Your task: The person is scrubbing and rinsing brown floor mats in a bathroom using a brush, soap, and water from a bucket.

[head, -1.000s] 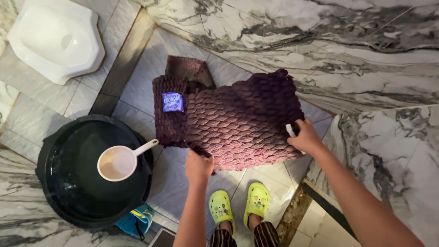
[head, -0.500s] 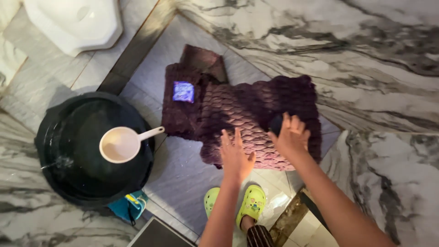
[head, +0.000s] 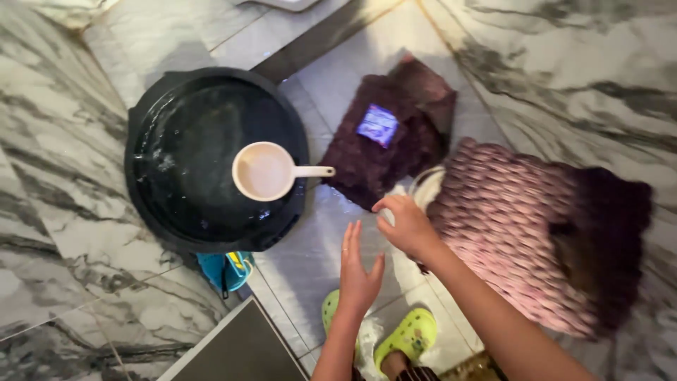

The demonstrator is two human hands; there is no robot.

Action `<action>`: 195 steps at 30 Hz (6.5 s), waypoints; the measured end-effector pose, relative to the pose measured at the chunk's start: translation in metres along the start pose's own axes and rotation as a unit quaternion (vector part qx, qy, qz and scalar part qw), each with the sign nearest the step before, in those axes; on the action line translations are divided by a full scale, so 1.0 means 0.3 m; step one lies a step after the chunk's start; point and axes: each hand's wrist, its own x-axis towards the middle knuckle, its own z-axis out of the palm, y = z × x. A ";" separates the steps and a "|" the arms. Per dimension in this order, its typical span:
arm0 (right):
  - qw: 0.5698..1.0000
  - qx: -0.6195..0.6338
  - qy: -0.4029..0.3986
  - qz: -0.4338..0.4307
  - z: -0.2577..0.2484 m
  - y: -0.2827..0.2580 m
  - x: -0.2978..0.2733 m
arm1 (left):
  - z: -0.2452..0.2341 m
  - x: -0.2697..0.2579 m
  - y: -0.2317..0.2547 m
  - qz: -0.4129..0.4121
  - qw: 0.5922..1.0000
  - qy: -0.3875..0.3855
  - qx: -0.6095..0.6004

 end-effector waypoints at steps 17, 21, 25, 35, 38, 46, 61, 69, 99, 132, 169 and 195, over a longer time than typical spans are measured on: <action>0.995 -0.079 -0.042 0.053 0.921 0.243 0.619 | -0.439 0.225 -0.643 -0.099 0.971 0.159 -0.151; 0.985 -0.172 -0.012 -0.026 0.903 0.172 0.601 | -0.439 0.203 -0.692 -0.121 0.957 0.176 -0.194; 0.962 -0.243 -0.125 0.021 0.869 0.072 0.601 | -0.459 0.222 -0.681 -0.133 0.950 0.188 -0.213; 0.938 -0.338 -0.078 -0.025 1.001 -0.028 0.678 | -0.541 0.300 -0.635 -0.112 0.934 0.216 -0.261; 0.944 -0.315 -0.097 -0.011 1.028 -0.103 0.656 | -0.552 0.312 -0.641 -0.108 0.932 0.218 -0.267; 0.898 0.233 -0.228 0.294 0.825 -0.096 0.544 | -0.455 0.198 -0.740 -0.060 0.933 0.105 -0.340; 0.956 0.289 0.011 0.047 -0.266 0.118 0.040 | 0.182 0.325 0.001 -0.063 0.941 -0.237 -0.233; 0.904 0.332 0.229 0.143 -0.570 0.252 -0.120 | 0.589 0.406 0.419 -0.121 0.939 -0.253 -0.197; 0.838 0.152 0.508 0.132 -0.908 0.809 -0.751 | 1.307 0.051 0.707 -0.023 0.914 -0.385 -0.128; 0.952 -0.031 0.301 0.046 -0.351 -0.068 -0.108 | 0.280 0.336 -0.014 -0.155 0.956 0.026 -0.249; 0.976 0.021 0.064 0.209 0.592 0.261 0.487 | -0.106 0.499 -0.514 -0.149 0.831 0.101 -0.527; 0.787 0.260 0.339 0.445 0.829 0.994 0.910 | 0.080 0.884 -0.659 -0.129 0.873 -0.071 -0.464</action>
